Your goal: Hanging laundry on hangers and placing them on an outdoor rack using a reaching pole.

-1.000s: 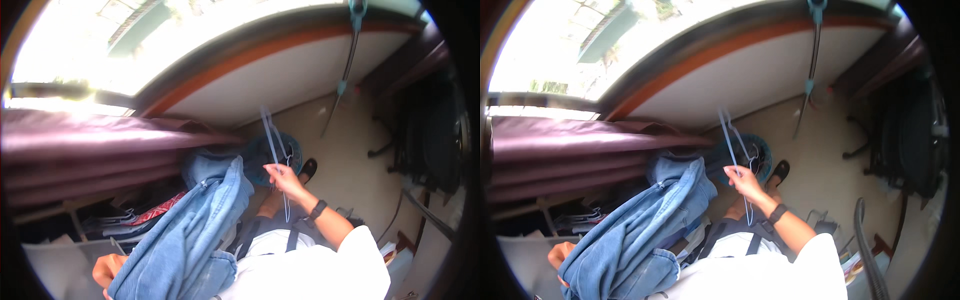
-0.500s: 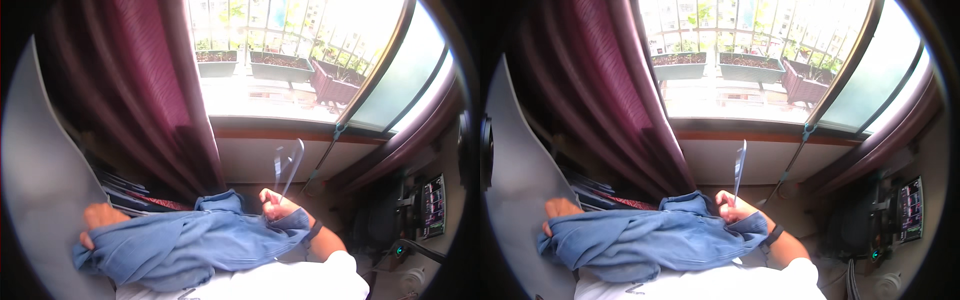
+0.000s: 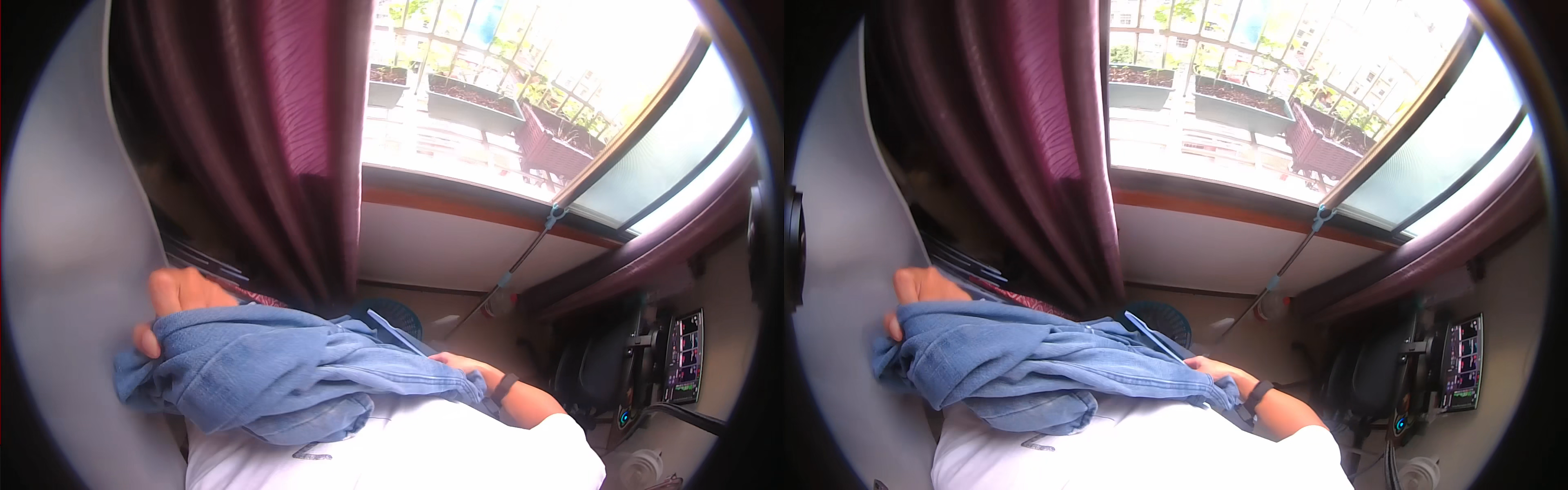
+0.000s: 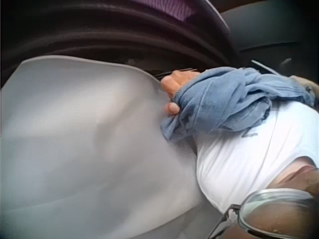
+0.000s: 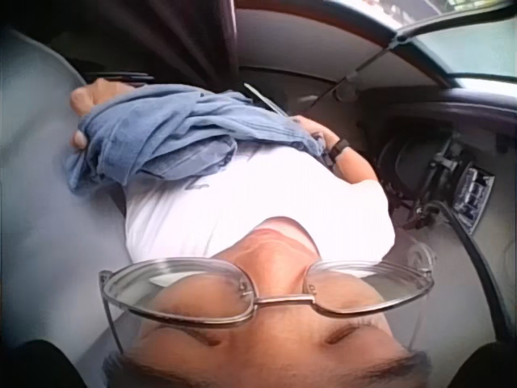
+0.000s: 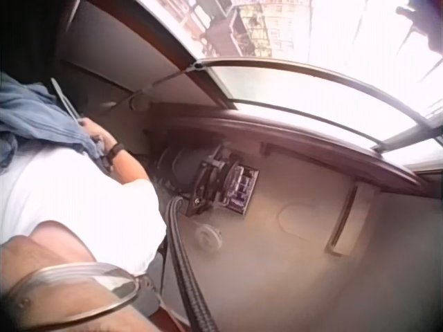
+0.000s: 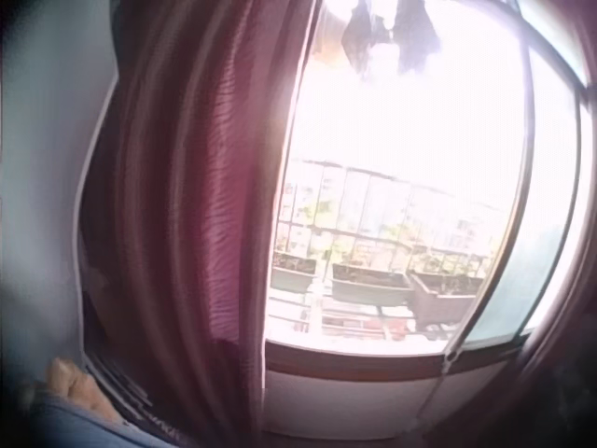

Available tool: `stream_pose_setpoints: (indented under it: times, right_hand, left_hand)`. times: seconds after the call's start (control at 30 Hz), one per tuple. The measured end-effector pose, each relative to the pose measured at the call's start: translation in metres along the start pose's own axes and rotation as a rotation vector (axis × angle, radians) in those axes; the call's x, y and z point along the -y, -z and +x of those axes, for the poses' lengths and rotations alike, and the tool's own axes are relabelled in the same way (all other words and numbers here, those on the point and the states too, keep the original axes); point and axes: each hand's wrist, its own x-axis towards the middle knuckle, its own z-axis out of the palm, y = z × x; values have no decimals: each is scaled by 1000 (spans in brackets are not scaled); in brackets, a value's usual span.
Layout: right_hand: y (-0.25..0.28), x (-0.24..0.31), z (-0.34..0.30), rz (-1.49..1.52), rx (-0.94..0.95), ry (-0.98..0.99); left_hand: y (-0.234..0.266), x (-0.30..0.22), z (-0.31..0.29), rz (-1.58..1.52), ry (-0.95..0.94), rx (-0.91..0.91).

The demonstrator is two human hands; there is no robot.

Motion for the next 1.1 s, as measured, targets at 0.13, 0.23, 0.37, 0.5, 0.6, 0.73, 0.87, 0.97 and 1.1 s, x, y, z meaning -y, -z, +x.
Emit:
stream_pose_setpoints:
  times: [0.13, 0.23, 0.37, 0.5, 0.6, 0.73, 0.87, 0.97, 1.1]
  right_hand:
    - [9, 106, -56, -293, -307, 310]
    - [16, 172, -99, -149, -319, 407]
    - [12, 245, -134, -214, -278, 573]
    - [12, 290, -158, -325, -309, 653]
    - [0, 316, -166, -291, -444, 725]
    - [-8, 337, -197, -415, -441, 795]
    - [-19, 354, -213, -398, -489, 862]
    - [-19, 356, -214, -682, -381, 907]
    - [-24, 353, -210, -883, -318, 949]
  left_hand:
    - [-6, -18, -41, 40, 63, -111]
    - [16, -10, -33, -85, 334, 29]
    - [35, 46, -58, -61, 561, -121]
    - [27, 117, -51, 216, 989, -166]
    - [41, 186, -94, 683, 1052, 152]
    - [52, 175, -55, 1014, 1058, 175]
    - [90, 164, 26, 1097, 365, -584]
    - [103, 184, 97, 1111, 190, -487]
    - [65, 240, 139, 426, 576, 130]
